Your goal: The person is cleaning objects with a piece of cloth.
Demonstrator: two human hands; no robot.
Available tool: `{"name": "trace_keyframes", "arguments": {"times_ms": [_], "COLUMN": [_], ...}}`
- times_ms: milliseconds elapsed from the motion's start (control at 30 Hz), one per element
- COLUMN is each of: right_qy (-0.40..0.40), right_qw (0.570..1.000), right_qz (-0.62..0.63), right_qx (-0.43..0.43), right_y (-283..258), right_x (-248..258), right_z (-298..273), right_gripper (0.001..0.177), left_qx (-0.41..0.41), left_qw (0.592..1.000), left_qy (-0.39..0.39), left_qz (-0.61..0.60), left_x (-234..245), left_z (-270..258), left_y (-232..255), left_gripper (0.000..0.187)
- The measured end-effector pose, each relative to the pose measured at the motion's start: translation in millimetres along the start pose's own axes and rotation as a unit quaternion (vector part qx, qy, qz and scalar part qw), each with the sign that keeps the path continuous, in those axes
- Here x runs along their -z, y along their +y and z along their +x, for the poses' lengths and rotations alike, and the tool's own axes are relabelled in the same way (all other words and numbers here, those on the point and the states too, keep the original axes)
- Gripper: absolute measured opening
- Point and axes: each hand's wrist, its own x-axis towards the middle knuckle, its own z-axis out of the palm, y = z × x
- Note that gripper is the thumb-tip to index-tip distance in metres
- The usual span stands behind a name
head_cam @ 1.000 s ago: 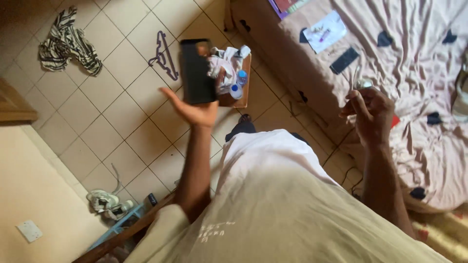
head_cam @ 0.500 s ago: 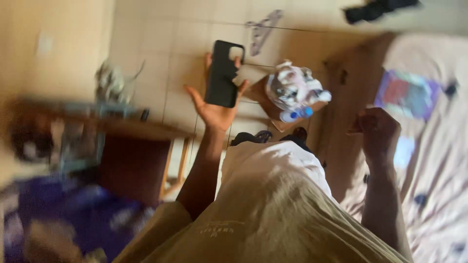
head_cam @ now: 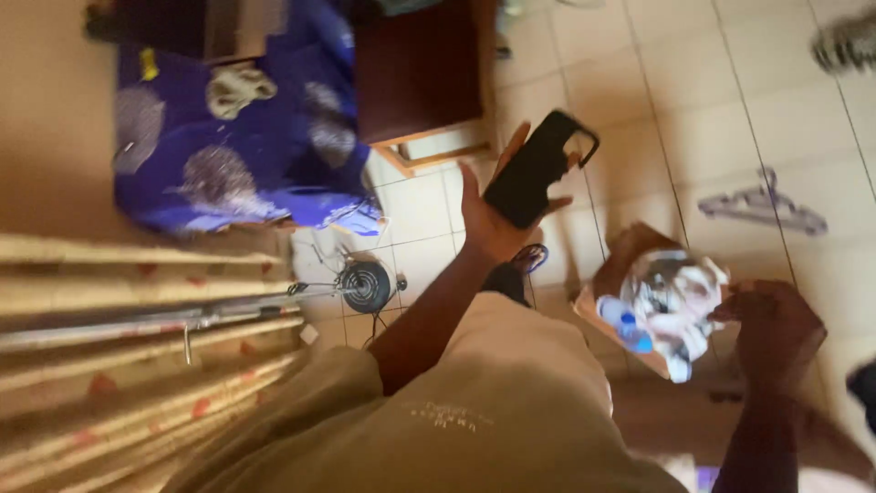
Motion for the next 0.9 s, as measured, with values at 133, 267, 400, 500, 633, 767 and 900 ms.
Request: {"name": "trace_keyframes", "arguments": {"times_ms": [133, 267, 400, 500, 633, 767, 900], "right_qy": [-0.056, -0.105, -0.118, -0.118, -0.093, -0.125, -0.181], "right_qw": [0.997, 0.992, 0.991, 0.992, 0.995, 0.989, 0.982], "right_qz": [0.054, 0.030, 0.014, 0.017, -0.038, -0.063, 0.037], "right_qx": [-0.006, 0.064, 0.058, 0.042, -0.029, 0.056, 0.046], "right_y": [-30.1, -60.4, -86.8, -90.8, -111.1, -103.1, -135.5], "right_x": [-41.1, -81.6, -115.1, -141.6, -187.6, -230.2, -312.2], "right_z": [24.5, 33.5, 23.2, 11.8, -1.5, 18.4, 54.5], "right_gripper": [0.014, 0.011, 0.012, 0.013, 0.015, 0.013, 0.011], "left_qx": [-0.068, -0.136, -0.164, -0.165, -0.157, -0.164, -0.220], "left_qw": [0.996, 0.988, 0.983, 0.984, 0.985, 0.985, 0.974], "left_qy": [0.058, 0.074, 0.051, 0.012, -0.046, 0.002, -0.015], "left_qz": [0.012, -0.010, -0.063, -0.072, -0.059, -0.060, -0.052], "left_x": [-1.1, 1.1, 14.5, 28.9, 55.1, 69.0, 97.8], "left_z": [-42.7, -63.5, -58.1, -43.8, -38.1, -40.6, -66.0], "left_y": [29.3, 54.2, 80.8, 111.9, 173.5, 235.4, 303.2], "left_gripper": [0.102, 0.101, 0.096, 0.092, 0.086, 0.084, 0.083]}}
